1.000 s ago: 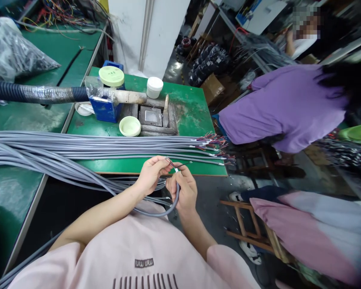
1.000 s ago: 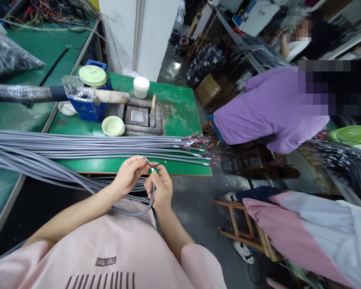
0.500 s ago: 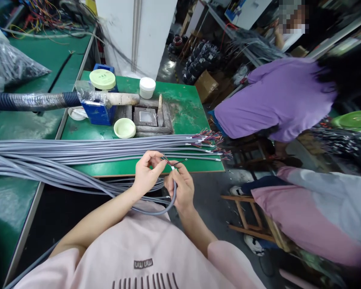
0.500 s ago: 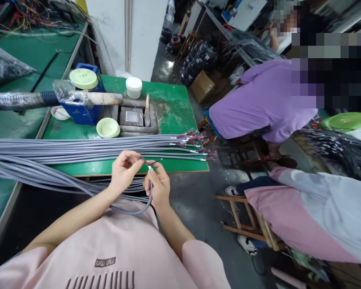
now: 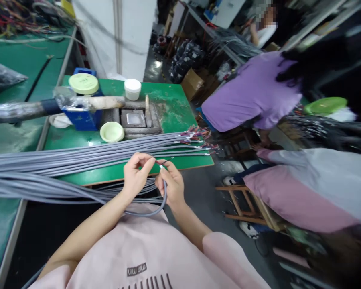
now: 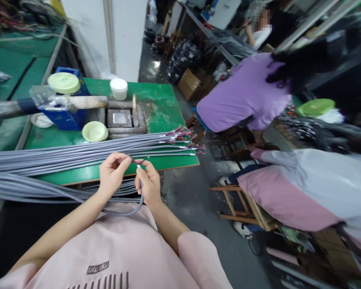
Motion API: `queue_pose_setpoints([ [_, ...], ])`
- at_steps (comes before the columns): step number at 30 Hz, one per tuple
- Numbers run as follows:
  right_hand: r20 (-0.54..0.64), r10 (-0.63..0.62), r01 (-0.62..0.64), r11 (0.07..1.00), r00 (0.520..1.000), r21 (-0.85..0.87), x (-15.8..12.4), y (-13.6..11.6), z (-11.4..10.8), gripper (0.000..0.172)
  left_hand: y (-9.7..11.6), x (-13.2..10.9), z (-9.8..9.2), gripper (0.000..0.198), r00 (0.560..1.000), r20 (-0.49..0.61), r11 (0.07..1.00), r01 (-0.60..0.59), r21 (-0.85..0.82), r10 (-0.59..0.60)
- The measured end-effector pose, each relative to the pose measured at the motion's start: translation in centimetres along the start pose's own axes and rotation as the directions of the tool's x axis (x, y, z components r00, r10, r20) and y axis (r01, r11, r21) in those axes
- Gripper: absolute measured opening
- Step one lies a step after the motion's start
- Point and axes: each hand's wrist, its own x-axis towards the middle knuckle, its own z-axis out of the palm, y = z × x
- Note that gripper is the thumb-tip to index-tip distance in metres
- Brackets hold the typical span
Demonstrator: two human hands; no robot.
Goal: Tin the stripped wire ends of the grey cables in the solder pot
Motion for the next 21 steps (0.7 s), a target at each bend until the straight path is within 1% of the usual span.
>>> queue_pose_setpoints([
  [1,0.003,0.012,-0.012,1.000,1.000,0.000,0.1,-0.1,0.0,0.026,0.0,0.1,-0.2,0.009,0.996,-0.002,0.994,-0.089,0.066,0.090],
  [2,0.014,0.027,-0.027,1.000,1.000,-0.001,0.2,-0.2,-0.1,0.026,0.0,0.1,-0.4,0.006,0.981,0.004,0.970,-0.193,0.146,0.194],
  [4,0.073,0.073,-0.073,0.997,0.995,-0.002,0.6,-0.6,-0.4,0.031,-0.2,0.2,-0.8,0.002,0.931,-0.012,0.896,-0.348,0.277,0.365],
  [6,0.186,0.138,-0.142,0.990,0.973,0.008,1.2,-1.1,-0.9,0.040,-0.4,0.2,-1.1,0.008,0.880,0.013,0.830,-0.451,0.328,0.474],
  [7,0.253,0.170,-0.182,0.983,0.952,0.023,1.6,-1.3,-1.2,0.044,-0.5,0.1,-1.2,0.009,0.864,0.034,0.810,-0.484,0.331,0.503],
  [10,0.416,0.214,-0.284,0.952,0.884,0.115,2.6,-1.8,-2.0,0.045,-0.5,-0.1,-1.3,0.009,0.840,0.108,0.796,-0.540,0.272,0.532],
  [13,0.508,0.192,-0.332,0.921,0.840,0.202,3.5,-2.0,-2.7,0.042,-0.1,-0.3,-1.3,0.010,0.836,0.130,0.820,-0.548,0.163,0.533],
  [16,0.555,0.170,-0.317,0.931,0.814,0.180,4.1,-2.2,-3.2,0.046,0.2,-0.4,-1.5,0.013,0.843,0.159,0.843,-0.531,0.083,0.514],
  [19,0.565,0.170,-0.273,0.956,0.807,0.103,4.0,-3.0,-3.0,0.044,0.4,-0.7,-1.8,0.013,0.837,0.266,0.863,-0.503,0.034,0.478],
  [21,0.557,0.212,-0.287,0.957,0.803,0.050,3.8,-3.5,-2.6,0.046,0.5,-0.9,-2.0,0.016,0.820,0.341,0.871,-0.491,0.008,0.459],
])
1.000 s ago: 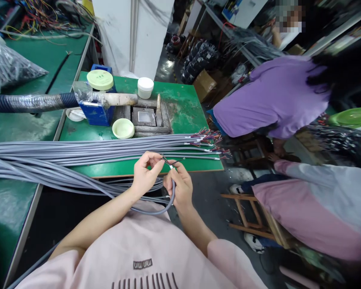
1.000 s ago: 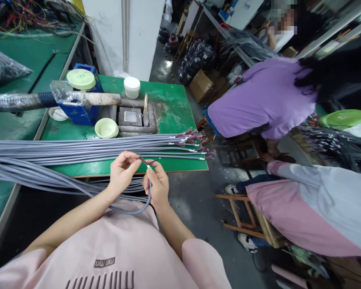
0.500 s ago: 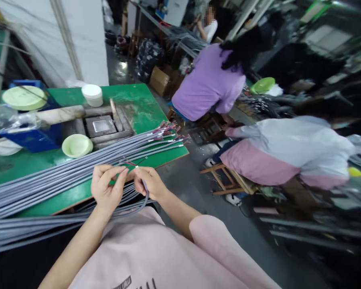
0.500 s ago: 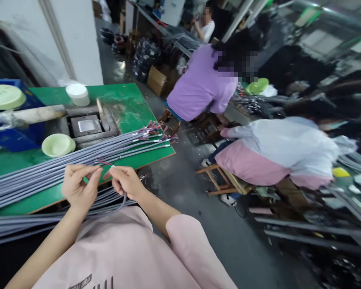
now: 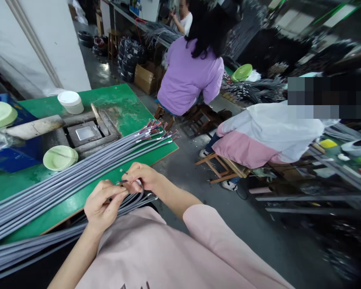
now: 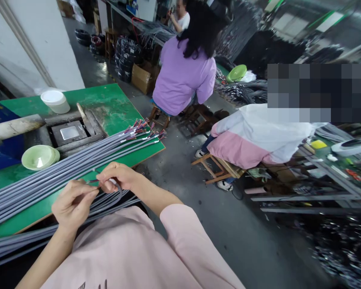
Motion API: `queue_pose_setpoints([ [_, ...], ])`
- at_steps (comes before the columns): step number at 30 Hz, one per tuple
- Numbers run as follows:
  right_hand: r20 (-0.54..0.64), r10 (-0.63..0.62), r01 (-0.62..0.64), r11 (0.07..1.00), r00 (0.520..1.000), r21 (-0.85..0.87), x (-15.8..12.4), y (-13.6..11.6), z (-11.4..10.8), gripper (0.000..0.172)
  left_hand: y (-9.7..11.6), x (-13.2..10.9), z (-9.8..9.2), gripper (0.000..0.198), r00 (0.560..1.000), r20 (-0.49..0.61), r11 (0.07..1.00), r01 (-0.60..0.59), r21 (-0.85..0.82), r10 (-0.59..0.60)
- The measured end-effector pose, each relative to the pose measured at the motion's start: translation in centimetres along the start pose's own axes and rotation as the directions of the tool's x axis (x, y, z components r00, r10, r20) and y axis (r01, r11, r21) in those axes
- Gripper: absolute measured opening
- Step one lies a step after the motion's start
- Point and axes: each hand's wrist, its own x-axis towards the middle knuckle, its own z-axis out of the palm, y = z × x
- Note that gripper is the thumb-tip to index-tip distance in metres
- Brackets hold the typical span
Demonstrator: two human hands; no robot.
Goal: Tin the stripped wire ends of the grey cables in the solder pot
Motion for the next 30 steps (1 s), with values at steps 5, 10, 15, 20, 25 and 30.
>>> queue_pose_setpoints([
  [5,-0.180,0.057,-0.071,0.995,0.982,-0.074,0.2,-0.2,1.0,0.049,0.0,-0.1,0.0,0.017,1.000,-0.019,1.000,-0.002,0.027,0.003],
  [10,-0.102,0.004,-0.023,0.983,0.995,-0.183,0.0,-0.6,0.8,0.047,0.0,0.1,-0.2,0.015,0.993,-0.122,0.995,0.012,0.095,-0.001],
  [15,-0.092,-0.059,0.032,0.961,0.994,-0.276,0.1,-1.0,1.1,0.041,-0.8,0.0,-0.5,0.021,0.981,-0.076,0.964,-0.161,0.210,0.180],
  [20,-0.211,-0.146,0.100,0.972,0.967,-0.212,0.6,-0.5,1.3,0.032,-1.3,0.1,-0.3,0.010,0.972,-0.228,0.995,-0.033,0.099,0.055],
  [25,-0.149,-0.184,0.131,0.943,0.972,-0.305,0.5,-0.9,2.1,0.028,-1.3,0.4,-0.3,0.010,0.874,-0.413,0.967,0.219,-0.130,-0.254],
  [30,-0.178,-0.266,0.144,0.851,0.947,-0.505,1.2,-0.7,3.3,0.024,-1.5,0.5,-0.7,0.011,0.828,-0.489,0.961,0.255,-0.108,-0.275],
])
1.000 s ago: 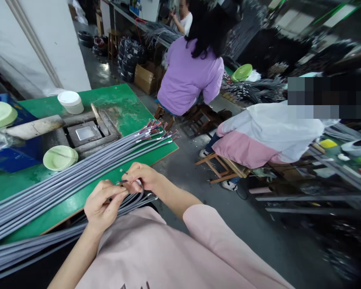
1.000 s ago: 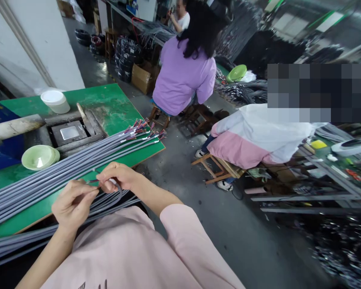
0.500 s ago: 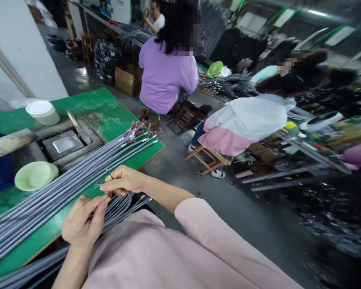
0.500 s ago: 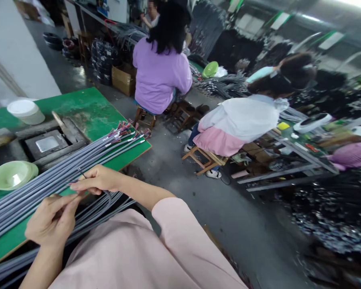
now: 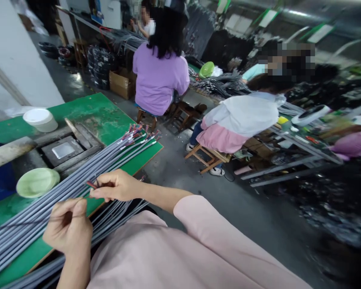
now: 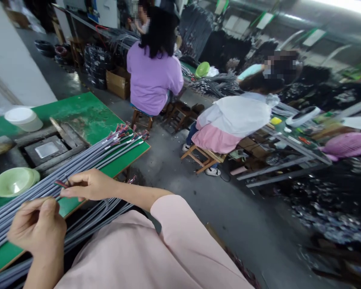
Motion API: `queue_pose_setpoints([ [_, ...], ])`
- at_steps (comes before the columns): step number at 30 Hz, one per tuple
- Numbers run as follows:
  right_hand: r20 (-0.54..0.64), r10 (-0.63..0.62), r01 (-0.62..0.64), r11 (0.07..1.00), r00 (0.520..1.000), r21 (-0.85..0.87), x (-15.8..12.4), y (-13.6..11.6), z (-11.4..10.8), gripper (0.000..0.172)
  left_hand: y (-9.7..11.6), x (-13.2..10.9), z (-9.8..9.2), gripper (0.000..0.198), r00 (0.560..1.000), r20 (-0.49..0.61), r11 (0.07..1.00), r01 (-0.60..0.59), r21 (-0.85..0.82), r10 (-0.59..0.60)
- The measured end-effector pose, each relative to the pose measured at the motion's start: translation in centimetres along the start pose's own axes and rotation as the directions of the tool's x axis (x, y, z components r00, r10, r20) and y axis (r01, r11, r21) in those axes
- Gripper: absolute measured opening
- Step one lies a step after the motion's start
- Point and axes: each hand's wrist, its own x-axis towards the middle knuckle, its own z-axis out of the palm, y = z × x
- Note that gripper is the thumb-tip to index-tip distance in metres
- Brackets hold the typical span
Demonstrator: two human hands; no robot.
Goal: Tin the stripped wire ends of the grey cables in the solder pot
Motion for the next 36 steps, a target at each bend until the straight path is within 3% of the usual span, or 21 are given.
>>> queue_pose_setpoints([
  [3,-0.079,-0.111,0.093,0.976,0.991,-0.199,0.5,-0.3,0.7,0.032,0.6,-0.2,-0.8,0.006,0.995,0.092,0.996,-0.055,0.067,0.049],
  [5,-0.072,-0.148,0.117,0.939,0.986,-0.325,1.7,-0.9,0.5,0.028,0.7,-0.1,-1.7,0.004,0.993,0.117,0.992,-0.030,0.124,0.015],
  [7,-0.032,-0.174,0.144,0.893,0.984,-0.427,3.9,-1.7,0.0,0.029,0.5,0.2,-3.0,0.013,0.994,0.106,0.981,-0.021,0.192,0.000],
  [10,0.126,-0.178,0.218,0.809,0.976,-0.546,8.6,-2.5,0.1,0.028,-0.2,0.6,-5.7,0.014,0.999,0.020,0.938,-0.053,0.342,0.049],
  [14,0.287,-0.109,0.291,0.620,0.952,-0.728,13.9,-2.4,2.2,0.028,-1.3,0.6,-8.6,0.012,0.995,-0.041,0.873,-0.060,0.484,0.091],
  [18,0.310,0.028,0.280,0.355,0.950,-0.892,16.8,-1.4,4.5,0.023,-2.1,0.5,-9.3,0.012,0.996,-0.032,0.853,-0.055,0.519,0.083],
  [21,0.318,0.124,0.297,0.159,0.940,-0.941,17.9,-0.8,5.7,0.022,-2.3,0.5,-9.2,0.012,0.996,-0.022,0.862,-0.063,0.502,0.085],
  [25,0.314,0.223,0.321,0.005,0.923,-0.947,18.4,-0.6,6.7,0.023,-2.5,0.5,-9.2,0.011,0.994,-0.017,0.864,-0.088,0.495,0.111],
  [30,0.257,0.279,0.292,-0.091,0.925,-0.952,18.5,-0.4,7.8,0.024,-2.6,0.5,-9.3,0.010,0.988,-0.001,0.861,-0.135,0.491,0.155],
  [36,0.259,0.277,0.299,-0.114,0.925,-0.947,18.4,-0.3,8.2,0.024,-2.4,0.6,-9.4,0.009,0.985,-0.007,0.865,-0.147,0.480,0.171],
])
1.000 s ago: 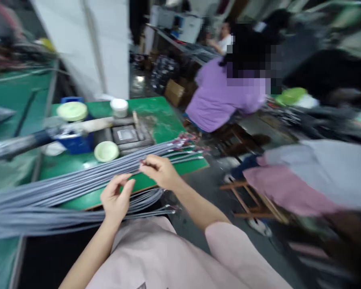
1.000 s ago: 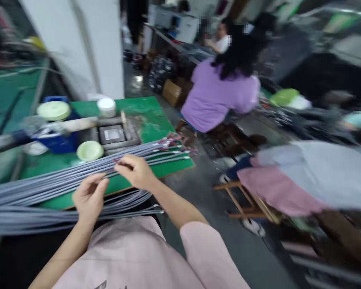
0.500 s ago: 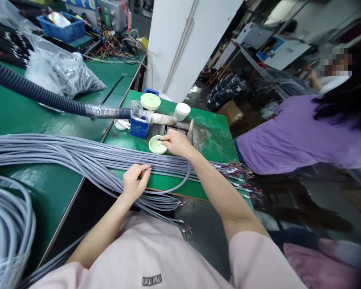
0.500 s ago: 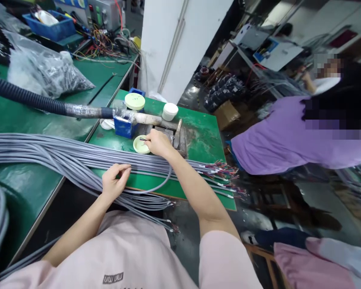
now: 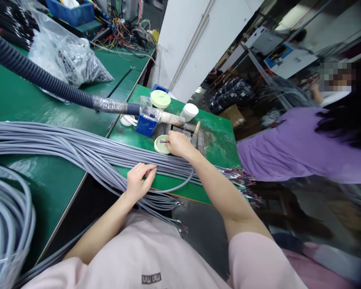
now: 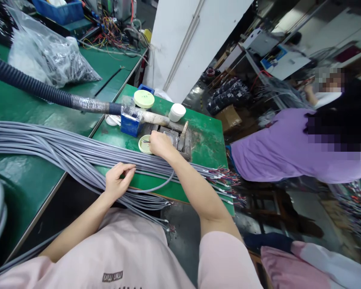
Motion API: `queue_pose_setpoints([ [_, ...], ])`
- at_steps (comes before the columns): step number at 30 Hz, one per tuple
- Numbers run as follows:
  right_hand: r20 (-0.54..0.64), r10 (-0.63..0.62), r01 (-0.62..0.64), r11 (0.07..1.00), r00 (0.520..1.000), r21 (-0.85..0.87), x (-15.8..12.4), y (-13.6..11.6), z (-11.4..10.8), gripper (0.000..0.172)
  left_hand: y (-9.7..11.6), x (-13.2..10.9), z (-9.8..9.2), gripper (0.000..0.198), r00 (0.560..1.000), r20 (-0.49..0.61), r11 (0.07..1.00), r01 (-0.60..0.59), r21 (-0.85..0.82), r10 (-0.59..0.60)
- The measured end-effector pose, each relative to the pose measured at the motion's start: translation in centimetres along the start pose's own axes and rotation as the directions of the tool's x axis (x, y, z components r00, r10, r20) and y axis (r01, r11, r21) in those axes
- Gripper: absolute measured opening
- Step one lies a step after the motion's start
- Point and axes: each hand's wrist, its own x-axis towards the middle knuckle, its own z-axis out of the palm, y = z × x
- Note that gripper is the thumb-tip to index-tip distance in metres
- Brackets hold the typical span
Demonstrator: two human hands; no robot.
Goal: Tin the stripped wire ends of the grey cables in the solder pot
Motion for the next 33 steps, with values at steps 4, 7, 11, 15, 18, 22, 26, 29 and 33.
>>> queue_pose_setpoints([
  [4,-0.055,-0.008,0.009,1.000,0.998,0.025,-0.5,1.8,-0.8,0.025,0.1,0.1,-0.1,0.009,0.999,-0.015,0.999,0.035,-0.027,-0.035],
  [7,-0.124,0.076,-0.071,0.996,0.989,0.050,-0.5,4.6,-1.1,0.025,0.2,0.2,-0.2,0.009,0.994,-0.028,0.993,0.106,-0.051,-0.108],
  [11,-0.091,0.251,-0.244,0.967,0.964,0.075,0.4,7.7,0.0,0.023,0.1,0.3,-0.1,0.009,0.984,-0.034,0.981,0.170,-0.094,-0.174],
  [15,-0.039,0.338,-0.333,0.938,0.940,0.099,1.6,8.7,1.6,0.022,0.0,0.3,0.0,0.009,0.979,-0.037,0.974,0.195,-0.112,-0.201],
  [18,-0.035,0.375,-0.370,0.923,0.926,0.107,2.1,8.7,2.4,0.023,0.1,0.3,0.0,0.008,0.980,-0.040,0.975,0.189,-0.117,-0.194],
  [22,-0.021,0.412,-0.407,0.906,0.911,0.114,2.4,8.6,2.8,0.025,0.1,0.4,0.0,0.008,0.984,-0.040,0.979,0.167,-0.117,-0.173],
  [26,-0.005,0.412,-0.408,0.904,0.911,0.129,2.6,8.5,3.0,0.027,0.1,0.4,0.0,0.008,0.985,-0.043,0.982,0.159,-0.106,-0.165],
  [29,0.002,0.396,-0.391,0.908,0.918,0.148,2.7,8.3,3.0,0.029,0.0,0.5,0.0,0.009,0.986,-0.040,0.984,0.157,-0.084,-0.161],
  [33,-0.012,0.392,-0.383,0.904,0.920,0.190,2.1,8.3,2.1,0.029,0.1,0.5,0.0,0.009,0.988,-0.038,0.988,0.149,-0.038,-0.151],
])
